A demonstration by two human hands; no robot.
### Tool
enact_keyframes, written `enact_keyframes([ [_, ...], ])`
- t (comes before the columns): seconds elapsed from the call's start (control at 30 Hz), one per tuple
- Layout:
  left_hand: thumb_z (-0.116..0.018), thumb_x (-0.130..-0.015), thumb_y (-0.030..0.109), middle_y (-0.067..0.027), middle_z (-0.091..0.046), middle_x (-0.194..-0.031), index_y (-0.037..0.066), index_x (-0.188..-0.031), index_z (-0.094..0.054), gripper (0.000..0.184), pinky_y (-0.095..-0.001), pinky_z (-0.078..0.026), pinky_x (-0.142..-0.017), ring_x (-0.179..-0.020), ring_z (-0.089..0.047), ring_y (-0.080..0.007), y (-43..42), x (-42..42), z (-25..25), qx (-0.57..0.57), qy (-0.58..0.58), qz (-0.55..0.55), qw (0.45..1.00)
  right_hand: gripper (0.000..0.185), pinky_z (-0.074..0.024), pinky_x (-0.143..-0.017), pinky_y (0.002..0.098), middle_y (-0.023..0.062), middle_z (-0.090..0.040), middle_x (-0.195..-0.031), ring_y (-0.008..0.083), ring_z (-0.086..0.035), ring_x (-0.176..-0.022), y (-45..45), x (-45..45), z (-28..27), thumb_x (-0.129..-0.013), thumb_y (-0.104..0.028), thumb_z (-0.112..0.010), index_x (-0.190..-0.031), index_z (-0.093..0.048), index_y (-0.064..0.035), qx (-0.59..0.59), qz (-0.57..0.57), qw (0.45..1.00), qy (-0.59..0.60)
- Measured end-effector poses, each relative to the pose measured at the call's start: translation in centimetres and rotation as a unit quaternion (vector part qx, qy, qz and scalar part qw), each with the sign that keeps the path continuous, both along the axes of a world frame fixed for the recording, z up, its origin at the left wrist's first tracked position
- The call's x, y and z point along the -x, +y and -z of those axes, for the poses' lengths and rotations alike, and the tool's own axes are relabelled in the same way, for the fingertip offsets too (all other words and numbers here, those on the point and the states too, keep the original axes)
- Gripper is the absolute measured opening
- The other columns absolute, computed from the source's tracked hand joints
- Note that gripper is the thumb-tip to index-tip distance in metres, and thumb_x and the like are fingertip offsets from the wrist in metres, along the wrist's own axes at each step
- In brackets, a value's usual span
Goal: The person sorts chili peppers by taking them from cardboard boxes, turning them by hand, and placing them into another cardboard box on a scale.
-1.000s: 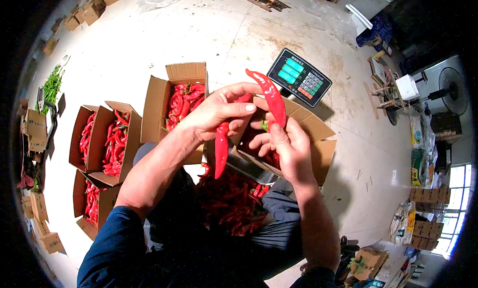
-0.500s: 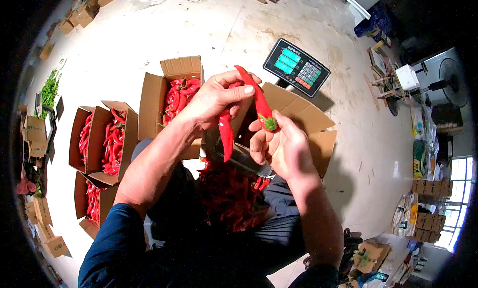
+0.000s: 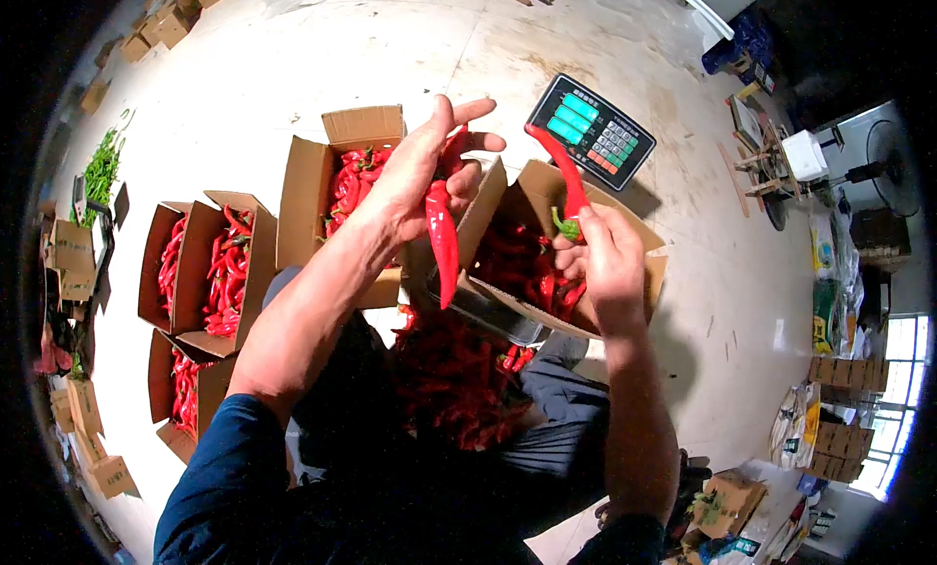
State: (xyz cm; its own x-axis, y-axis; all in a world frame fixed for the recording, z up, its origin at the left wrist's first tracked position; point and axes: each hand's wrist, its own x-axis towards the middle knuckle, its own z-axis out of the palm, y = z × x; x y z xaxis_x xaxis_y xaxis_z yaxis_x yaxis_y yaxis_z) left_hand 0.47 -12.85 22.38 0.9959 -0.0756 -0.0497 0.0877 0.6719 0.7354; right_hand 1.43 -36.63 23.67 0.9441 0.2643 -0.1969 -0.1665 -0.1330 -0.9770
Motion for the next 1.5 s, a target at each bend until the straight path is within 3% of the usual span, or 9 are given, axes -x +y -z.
enact_keyframes([
  [0.13, -0.039, -0.096, 0.065, -0.0079, -0.059, -0.101, 0.008, -0.144, -0.041, 0.074, -0.0214, -0.037, -0.045, -0.052, -0.042, -0.0061, 0.0, 0.0, -0.2, 0.023, 0.022, -0.049, 0.998, 0.037, -0.052, -0.067, 0.0316, 0.0111, -0.068, -0.091, 0.0198, -0.065, -0.074, -1.0, 0.1, 2.0, -0.102, -0.03, -0.052, -0.115, -0.058, 0.005, 0.44, -0.1, 0.849, -0.274],
  [0.27, -0.039, -0.096, 0.065, -0.008, -0.059, -0.097, 0.006, -0.142, -0.041, 0.075, -0.0238, -0.041, -0.048, -0.055, -0.046, -0.0077, -1.2, 0.1, 0.2, -0.009, 0.05, -0.132, 0.99, 0.047, -0.0508, -0.078, 0.0266, 0.0114, -0.069, -0.096, 0.0112, -0.063, -0.089, 2.4, 3.3, -0.1, -0.092, -0.02, -0.07, -0.125, -0.052, 0.0073, 0.028, -0.123, 0.991, -0.043],
  [0.4, -0.035, -0.097, 0.067, -0.0079, -0.06, -0.094, 0.004, -0.14, -0.042, 0.076, -0.026, -0.043, -0.051, -0.057, -0.049, -0.01, -2.1, 0.1, 0.4, -0.026, 0.069, -0.172, 0.982, 0.039, -0.0547, -0.066, 0.0307, 0.0102, -0.07, -0.085, 0.0151, -0.066, -0.071, 5.3, 5.6, 2.2, -0.089, -0.008, -0.071, -0.122, -0.053, 0.0012, 0.13, -0.108, 0.95, -0.264],
  [0.6, -0.038, -0.094, 0.067, -0.0085, -0.063, -0.095, 0.004, -0.131, -0.052, 0.075, -0.0279, -0.044, -0.052, -0.066, -0.057, -0.0135, 0.3, 0.0, 0.4, 0.07, 0.058, -0.058, 0.994, 0.02, -0.0425, -0.052, 0.0217, 0.0081, -0.066, -0.086, 0.0091, -0.058, -0.06, 5.0, 4.5, -0.7, -0.102, -0.016, -0.051, -0.111, -0.056, 0.0018, -0.017, -0.073, 0.997, -0.013],
  [0.8, -0.066, -0.088, 0.011, -0.0048, -0.066, -0.099, 0.001, -0.128, -0.056, 0.042, -0.0186, -0.044, -0.052, -0.067, -0.057, -0.0075, 0.2, 1.2, 0.3, -0.022, -0.018, 0.132, 0.991, 0.026, -0.0385, -0.052, 0.0226, 0.0067, -0.062, -0.083, 0.0121, -0.055, -0.059, 3.5, 3.0, -1.0, -0.104, -0.025, -0.048, -0.111, -0.055, -0.001, -0.18, -0.106, 0.973, 0.101],
  [0.97, -0.069, -0.091, 0.014, -0.0035, -0.065, -0.09, 0.003, -0.118, -0.06, 0.031, -0.0183, -0.039, -0.046, -0.057, -0.052, -0.0058, -0.4, 1.2, 0.5, -0.014, -0.041, 0.145, 0.988, 0.029, -0.0369, -0.052, 0.0264, 0.008, -0.06, -0.081, 0.0162, -0.053, -0.057, 3.2, 2.5, -0.7, -0.104, -0.027, -0.045, -0.112, -0.055, -0.0007, -0.266, -0.131, 0.938, 0.178],
  [1.27, -0.073, -0.088, 0.012, 0.0001, -0.062, -0.076, 0.007, -0.102, -0.061, 0.019, -0.0191, -0.037, -0.043, -0.05, -0.048, -0.0052, -1.4, 0.9, 0.8, -0.041, 0.008, 0.078, 0.996, 0.032, -0.0431, -0.057, 0.0249, 0.0078, -0.062, -0.083, 0.014, -0.058, -0.066, 3.1, 2.3, -0.9, -0.104, -0.029, -0.046, -0.112, -0.056, 0.0006, -0.181, -0.117, 0.967, 0.134],
  [1.37, -0.076, -0.086, 0.013, 0.0017, -0.061, -0.073, 0.008, -0.101, -0.061, 0.022, -0.0191, -0.036, -0.043, -0.05, -0.047, -0.0051, -1.8, 0.7, 1.4, -0.088, 0.031, 0.065, 0.994, 0.028, -0.046, -0.06, 0.0227, 0.0047, -0.064, -0.083, 0.0098, -0.059, -0.069, 3.3, 2.4, 1.4, -0.103, -0.025, -0.051, -0.11, -0.059, 0.0005, 0.011, -0.08, 0.992, -0.101],
  [1.5, -0.069, -0.091, 0.035, -0.0038, -0.063, -0.09, 0.007, -0.122, -0.057, 0.043, -0.02, -0.039, -0.046, -0.058, -0.052, -0.0065, -2.4, 0.6, 1.3, -0.031, -0.008, 0.065, 0.997, 0.028, -0.0473, -0.062, 0.0232, 0.0047, -0.065, -0.081, 0.0091, -0.06, -0.068, 3.4, 2.7, 0.7, -0.105, -0.025, -0.048, -0.105, -0.06, 0.0003, 0.054, -0.02, 0.989, -0.139],
])
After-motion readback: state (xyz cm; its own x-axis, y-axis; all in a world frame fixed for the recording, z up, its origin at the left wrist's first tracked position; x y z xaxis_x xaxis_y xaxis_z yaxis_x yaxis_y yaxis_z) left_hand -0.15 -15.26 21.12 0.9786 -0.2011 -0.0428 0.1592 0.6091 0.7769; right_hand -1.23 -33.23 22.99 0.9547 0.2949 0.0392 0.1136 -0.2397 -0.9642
